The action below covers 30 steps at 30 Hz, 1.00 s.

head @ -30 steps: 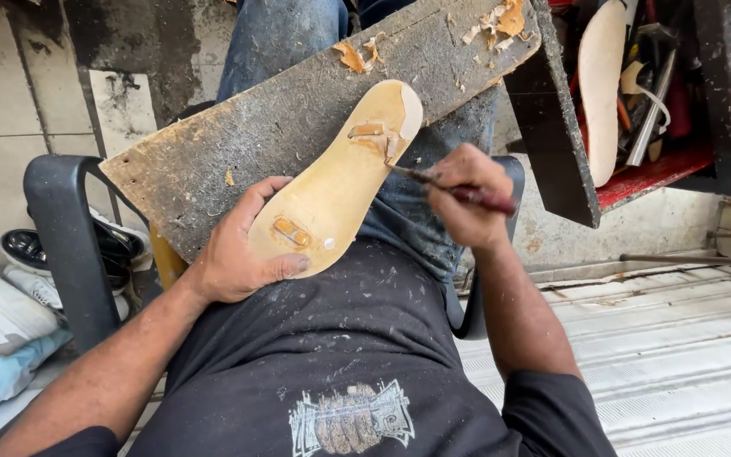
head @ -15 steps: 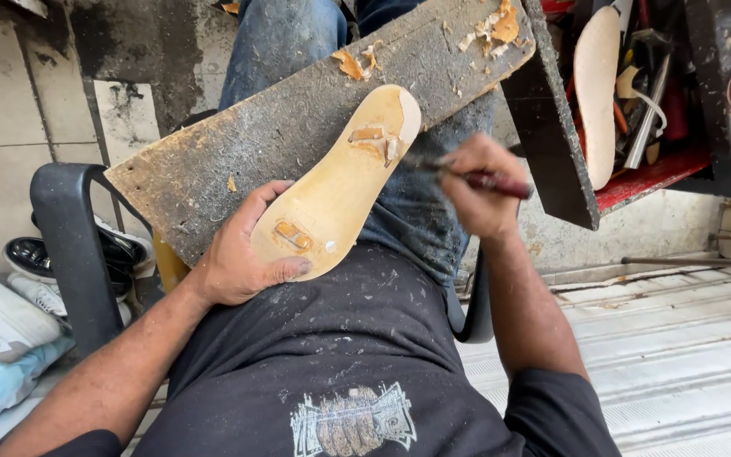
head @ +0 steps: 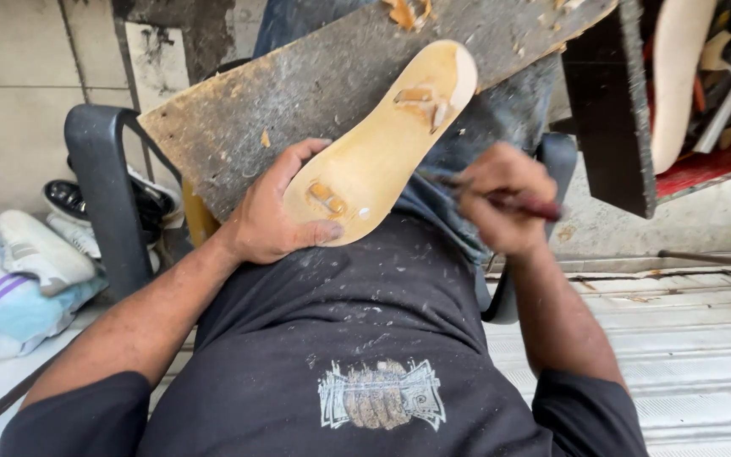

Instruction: Trimming the edges of a sandal sole with a knife and handling money

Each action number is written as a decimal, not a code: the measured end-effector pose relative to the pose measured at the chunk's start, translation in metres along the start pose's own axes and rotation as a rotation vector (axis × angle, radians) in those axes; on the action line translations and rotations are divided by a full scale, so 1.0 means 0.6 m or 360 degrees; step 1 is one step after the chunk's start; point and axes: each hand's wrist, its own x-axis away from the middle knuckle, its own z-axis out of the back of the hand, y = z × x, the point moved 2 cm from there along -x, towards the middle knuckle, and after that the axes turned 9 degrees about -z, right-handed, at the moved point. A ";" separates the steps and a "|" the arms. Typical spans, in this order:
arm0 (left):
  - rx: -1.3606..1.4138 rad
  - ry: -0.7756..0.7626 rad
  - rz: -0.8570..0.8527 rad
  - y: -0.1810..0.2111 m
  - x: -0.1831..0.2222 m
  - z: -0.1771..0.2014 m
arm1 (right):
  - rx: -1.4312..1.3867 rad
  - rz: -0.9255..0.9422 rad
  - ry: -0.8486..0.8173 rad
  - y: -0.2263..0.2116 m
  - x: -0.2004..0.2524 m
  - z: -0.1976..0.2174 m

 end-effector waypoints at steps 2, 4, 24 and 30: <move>0.0083 0.0047 -0.0084 -0.006 -0.003 -0.011 | -0.0045 0.0083 0.0069 0.013 0.013 -0.006; 0.0072 0.0055 -0.0083 -0.001 0.000 -0.005 | -0.0209 0.0064 0.0097 -0.018 0.015 -0.048; 0.0349 -0.0005 -0.0401 0.073 -0.002 0.022 | -0.0291 -0.0131 0.0515 -0.003 -0.093 -0.005; 0.0182 0.0227 -0.0502 0.085 0.000 -0.011 | -0.0474 -0.0405 0.0740 0.037 -0.093 -0.028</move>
